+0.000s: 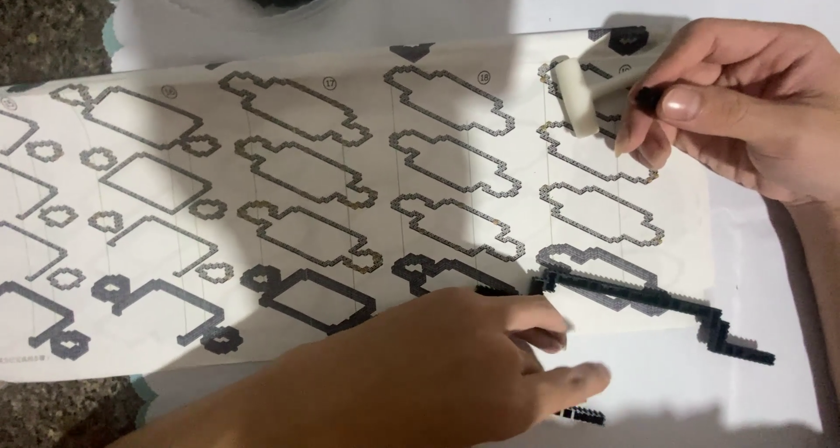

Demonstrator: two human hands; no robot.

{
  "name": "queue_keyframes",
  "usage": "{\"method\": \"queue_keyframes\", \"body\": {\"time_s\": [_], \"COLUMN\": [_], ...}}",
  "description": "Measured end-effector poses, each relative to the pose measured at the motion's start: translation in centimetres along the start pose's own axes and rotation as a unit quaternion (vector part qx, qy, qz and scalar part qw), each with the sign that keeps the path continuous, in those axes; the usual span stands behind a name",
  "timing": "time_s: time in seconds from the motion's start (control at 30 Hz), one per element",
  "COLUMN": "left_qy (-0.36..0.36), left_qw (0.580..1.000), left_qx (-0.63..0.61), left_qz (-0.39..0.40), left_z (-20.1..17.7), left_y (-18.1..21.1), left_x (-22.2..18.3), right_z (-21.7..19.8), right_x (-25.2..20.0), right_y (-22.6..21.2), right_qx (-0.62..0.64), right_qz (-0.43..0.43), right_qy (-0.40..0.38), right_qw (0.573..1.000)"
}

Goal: Assembling a model using small interlocking plastic blocks by following a printed pattern and using a pressing tool.

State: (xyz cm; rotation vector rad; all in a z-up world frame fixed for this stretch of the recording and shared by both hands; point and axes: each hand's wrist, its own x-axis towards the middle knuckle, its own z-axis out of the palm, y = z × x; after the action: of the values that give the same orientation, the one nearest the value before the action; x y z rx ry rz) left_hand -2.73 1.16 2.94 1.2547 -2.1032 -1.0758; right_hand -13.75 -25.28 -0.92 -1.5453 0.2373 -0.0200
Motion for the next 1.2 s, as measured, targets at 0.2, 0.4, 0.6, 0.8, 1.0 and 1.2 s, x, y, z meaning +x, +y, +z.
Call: {"method": "queue_keyframes", "body": {"time_s": [0.2, 0.4, 0.6, 0.8, 1.0, 1.2], "left_qy": [0.040, 0.020, 0.062, 0.062, 0.113, 0.145], "left_qw": [0.999, 1.000, 0.997, 0.998, 0.993, 0.988], "left_qx": [0.025, -0.023, 0.042, 0.011, 0.009, 0.037], "left_qz": [0.011, -0.001, 0.016, 0.018, 0.033, 0.045], "left_z": [0.2, -0.2, 0.6, 0.5, 0.9, 1.1], "left_y": [-0.2, -0.1, -0.2, -0.2, -0.2, -0.1], "left_x": [0.0, -0.1, 0.0, 0.1, 0.1, 0.1], "right_z": [0.2, 0.3, 0.4, 0.7, 0.7, 0.9], "right_x": [0.1, 0.1, 0.2, 0.3, 0.4, 0.5], "right_y": [0.0, -0.1, -0.4, -0.8, -0.8, -0.9], "right_qx": [-0.004, -0.010, 0.012, 0.011, 0.009, 0.011], "right_qz": [-0.008, -0.005, -0.003, 0.000, 0.005, 0.000], "right_qy": [0.002, 0.002, -0.009, -0.015, -0.006, -0.007], "right_qw": [1.000, 1.000, 1.000, 1.000, 1.000, 1.000]}}
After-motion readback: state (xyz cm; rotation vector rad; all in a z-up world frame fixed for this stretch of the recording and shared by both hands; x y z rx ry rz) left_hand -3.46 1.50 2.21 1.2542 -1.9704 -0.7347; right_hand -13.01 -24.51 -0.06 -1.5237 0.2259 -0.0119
